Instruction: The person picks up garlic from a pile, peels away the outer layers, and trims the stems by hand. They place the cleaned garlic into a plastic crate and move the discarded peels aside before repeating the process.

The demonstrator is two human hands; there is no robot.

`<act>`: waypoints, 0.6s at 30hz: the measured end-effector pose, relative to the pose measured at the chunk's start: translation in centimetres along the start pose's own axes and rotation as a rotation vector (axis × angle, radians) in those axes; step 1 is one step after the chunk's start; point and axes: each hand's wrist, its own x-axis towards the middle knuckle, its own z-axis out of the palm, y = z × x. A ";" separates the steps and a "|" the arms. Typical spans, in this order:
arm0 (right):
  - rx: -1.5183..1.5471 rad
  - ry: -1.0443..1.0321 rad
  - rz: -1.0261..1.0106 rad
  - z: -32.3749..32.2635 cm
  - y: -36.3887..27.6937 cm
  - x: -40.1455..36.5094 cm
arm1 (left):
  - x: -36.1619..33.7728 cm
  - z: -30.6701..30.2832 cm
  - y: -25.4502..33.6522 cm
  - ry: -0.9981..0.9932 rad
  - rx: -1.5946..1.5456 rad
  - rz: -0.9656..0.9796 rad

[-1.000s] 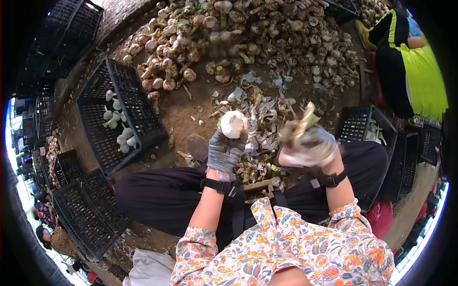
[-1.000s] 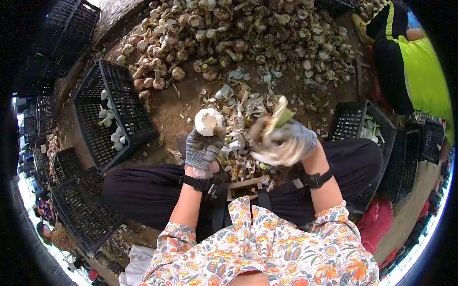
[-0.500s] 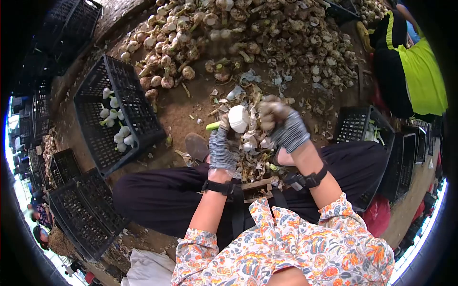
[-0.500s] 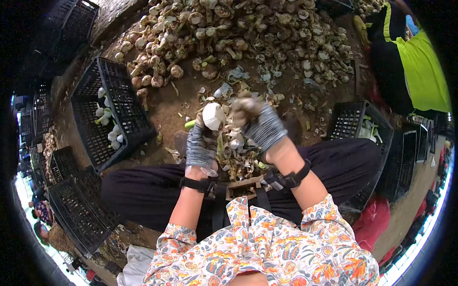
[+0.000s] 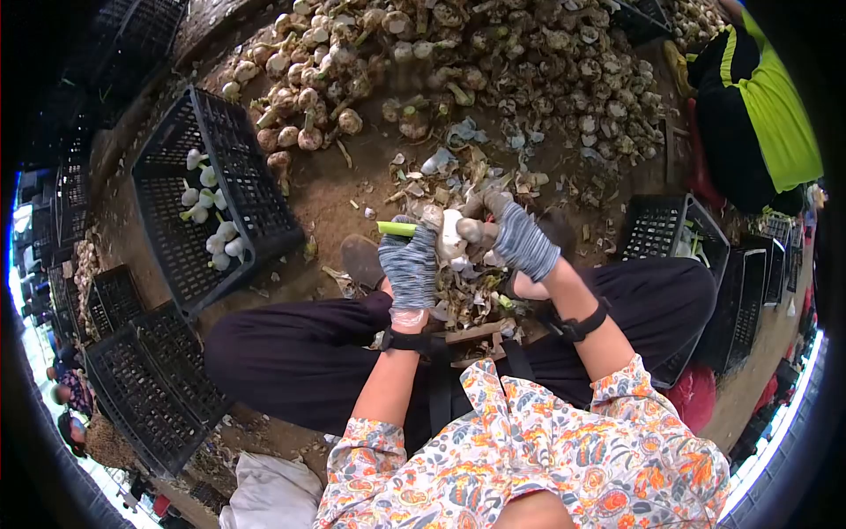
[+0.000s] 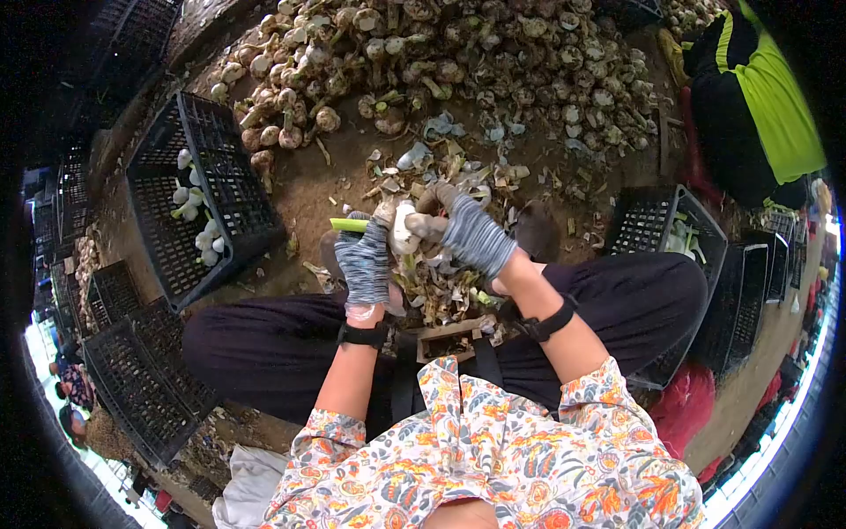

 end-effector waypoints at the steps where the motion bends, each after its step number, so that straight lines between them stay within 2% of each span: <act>1: -0.001 -0.002 0.001 -0.4 0.5 0.0 | 0.2 -0.1 -0.1 -0.005 -0.002 0.004; 2: -0.040 -0.015 -0.093 -0.7 0.7 0.0 | 0.5 -0.5 -0.4 0.011 0.035 -0.108; 3: -0.079 -0.025 -0.187 -0.8 0.9 0.1 | 0.7 -0.5 -0.9 0.011 0.034 -0.107; 4: 0.200 -0.050 -0.053 -0.5 1.0 -0.6 | 0.9 -0.4 -1.4 0.017 0.026 -0.071; 5: 0.198 -0.049 -0.052 -0.4 0.3 -0.8 | 0.9 -0.2 -1.4 0.023 0.018 -0.036; 7: 0.441 -0.050 0.132 -0.3 -0.5 -1.2 | 0.7 -0.3 -1.3 0.037 0.037 -0.004; 9: 0.443 -0.003 0.144 0.5 0.6 -0.9 | 0.2 -0.2 -0.4 0.053 0.059 0.033; 11: -0.337 0.208 -0.242 1.8 1.2 -0.7 | -0.5 0.2 0.6 0.089 0.125 0.202; 13: -0.309 0.270 -0.234 2.4 1.3 -0.6 | -0.3 -0.1 0.4 0.073 0.144 0.222; 15: -0.104 0.306 -0.185 2.0 1.9 0.2 | 0.4 -0.9 -0.5 0.031 0.272 0.362; 16: -0.112 0.358 -0.141 1.6 3.2 0.9 | 0.4 -0.9 -0.7 0.035 0.270 0.362; 18: -0.218 0.327 -0.113 0.3 5.4 1.5 | 0.8 -0.6 -0.2 0.113 -0.084 0.243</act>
